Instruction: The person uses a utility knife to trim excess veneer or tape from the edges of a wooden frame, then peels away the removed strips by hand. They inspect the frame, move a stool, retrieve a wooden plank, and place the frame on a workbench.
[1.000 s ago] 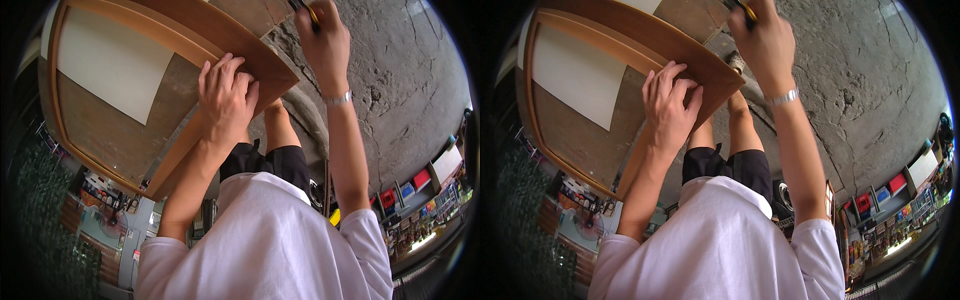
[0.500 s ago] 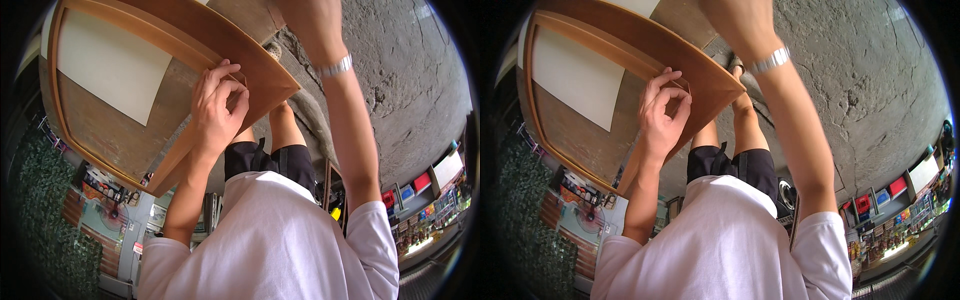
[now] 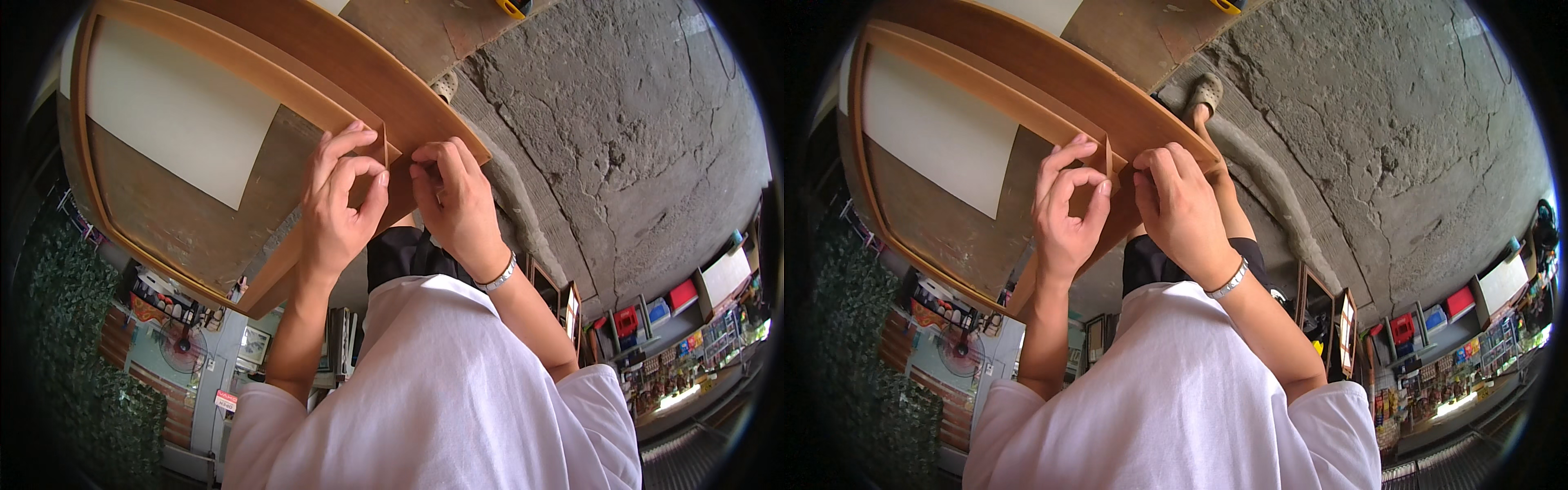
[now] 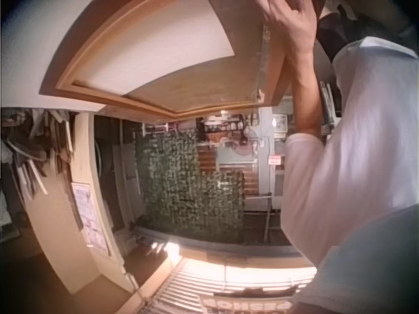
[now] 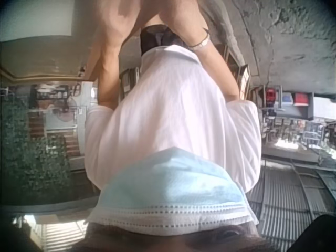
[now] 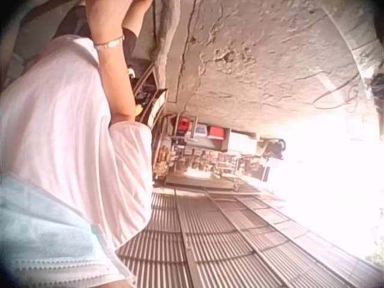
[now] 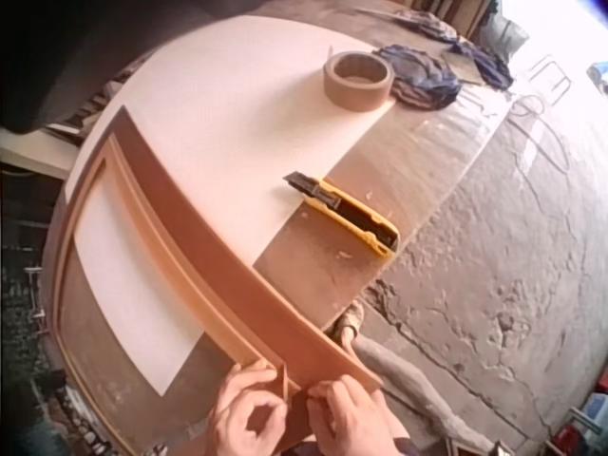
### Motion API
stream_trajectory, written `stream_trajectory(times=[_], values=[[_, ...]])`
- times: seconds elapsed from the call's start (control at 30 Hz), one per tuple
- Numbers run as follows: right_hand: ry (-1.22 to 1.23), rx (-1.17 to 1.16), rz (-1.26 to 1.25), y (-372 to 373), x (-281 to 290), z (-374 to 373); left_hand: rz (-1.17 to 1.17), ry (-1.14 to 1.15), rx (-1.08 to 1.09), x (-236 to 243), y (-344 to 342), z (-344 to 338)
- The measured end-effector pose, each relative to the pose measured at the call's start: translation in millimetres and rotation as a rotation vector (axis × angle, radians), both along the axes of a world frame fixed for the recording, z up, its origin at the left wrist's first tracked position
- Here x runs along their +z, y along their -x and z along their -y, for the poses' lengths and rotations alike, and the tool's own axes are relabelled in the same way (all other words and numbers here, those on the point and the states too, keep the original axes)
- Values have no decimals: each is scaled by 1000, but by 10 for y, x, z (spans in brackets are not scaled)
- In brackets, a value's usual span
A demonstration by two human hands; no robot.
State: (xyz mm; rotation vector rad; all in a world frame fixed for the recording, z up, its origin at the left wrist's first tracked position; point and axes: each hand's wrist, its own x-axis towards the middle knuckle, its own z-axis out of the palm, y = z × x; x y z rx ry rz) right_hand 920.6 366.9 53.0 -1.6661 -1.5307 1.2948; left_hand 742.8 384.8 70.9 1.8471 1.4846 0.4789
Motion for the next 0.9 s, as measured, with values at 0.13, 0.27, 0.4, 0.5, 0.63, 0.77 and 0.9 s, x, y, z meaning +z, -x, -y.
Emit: stream_trajectory(times=[0.13,0.27,0.4,0.5,0.63,0.77,0.9], values=[[69,-15,-41,15,-4,31,99,60,188,67,-31,94],[52,-8,-31,0,-16,4,146,39,252,124,16,144],[8,-2,-17,-7,-3,-27,237,86,378,222,61,241],[1,44,60,-14,10,-27,351,59,460,284,147,280],[41,-45,-36,-3,-13,15,466,52,523,410,257,314],[68,-129,-44,20,-21,30,532,35,595,626,391,330],[25,-74,13,100,145,-176,518,-21,585,847,566,339]])
